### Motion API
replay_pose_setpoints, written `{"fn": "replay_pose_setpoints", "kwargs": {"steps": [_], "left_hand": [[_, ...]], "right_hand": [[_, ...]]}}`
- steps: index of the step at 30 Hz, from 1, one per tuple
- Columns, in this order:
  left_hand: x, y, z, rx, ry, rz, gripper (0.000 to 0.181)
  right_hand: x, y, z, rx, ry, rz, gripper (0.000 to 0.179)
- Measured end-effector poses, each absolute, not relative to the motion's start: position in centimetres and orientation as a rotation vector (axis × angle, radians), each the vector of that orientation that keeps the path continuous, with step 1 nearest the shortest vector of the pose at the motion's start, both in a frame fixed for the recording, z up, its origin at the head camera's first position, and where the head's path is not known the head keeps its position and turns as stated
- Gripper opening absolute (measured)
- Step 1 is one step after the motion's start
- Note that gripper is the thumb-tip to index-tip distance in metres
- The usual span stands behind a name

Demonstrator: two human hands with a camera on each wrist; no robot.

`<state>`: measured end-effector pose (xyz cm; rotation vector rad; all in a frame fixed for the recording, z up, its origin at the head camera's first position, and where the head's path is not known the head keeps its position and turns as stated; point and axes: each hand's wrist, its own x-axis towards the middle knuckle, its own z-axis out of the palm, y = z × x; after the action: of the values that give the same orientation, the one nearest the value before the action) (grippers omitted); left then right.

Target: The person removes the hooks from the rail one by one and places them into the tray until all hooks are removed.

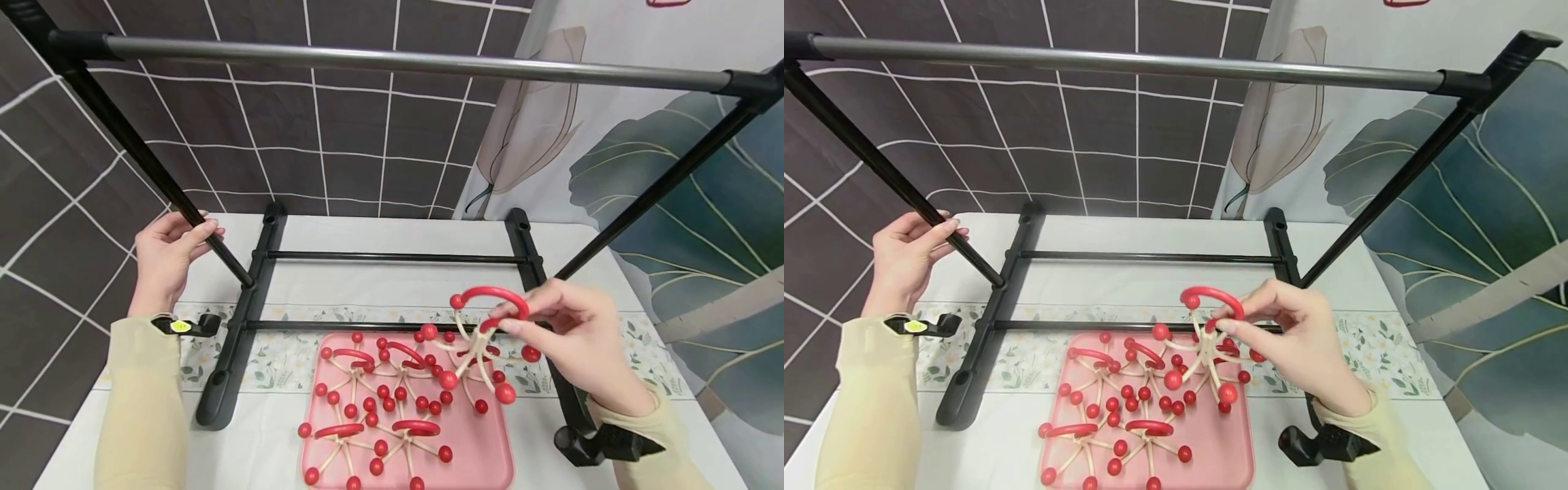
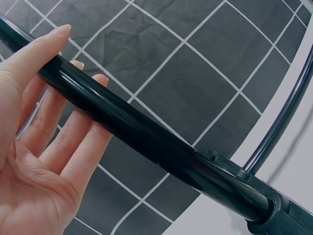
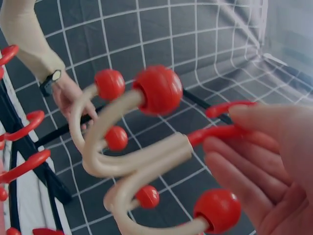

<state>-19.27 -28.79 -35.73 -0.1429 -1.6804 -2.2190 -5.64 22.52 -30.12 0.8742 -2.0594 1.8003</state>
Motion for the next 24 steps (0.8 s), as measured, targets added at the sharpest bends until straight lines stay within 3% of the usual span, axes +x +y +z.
{"fn": "replay_pose_setpoints", "kwargs": {"steps": [12,18,24], "left_hand": [[-19.3,-28.8,-35.7,-0.131,-1.668,-2.23,0.022],[-19.3,-28.7,-35.8,-0.131,-1.664,-2.243,0.021],[-19.3,-28.8,-35.7,-0.129,-1.66,-2.246,0.022]], "right_hand": [[-2.9,25.1,-33.2,1.162,-2.108,1.975,0.033],[-1.8,24.6,-35.9,1.036,-2.332,1.877,0.039],[-0.6,24.4,-38.0,0.854,-2.478,1.873,0.033]]}}
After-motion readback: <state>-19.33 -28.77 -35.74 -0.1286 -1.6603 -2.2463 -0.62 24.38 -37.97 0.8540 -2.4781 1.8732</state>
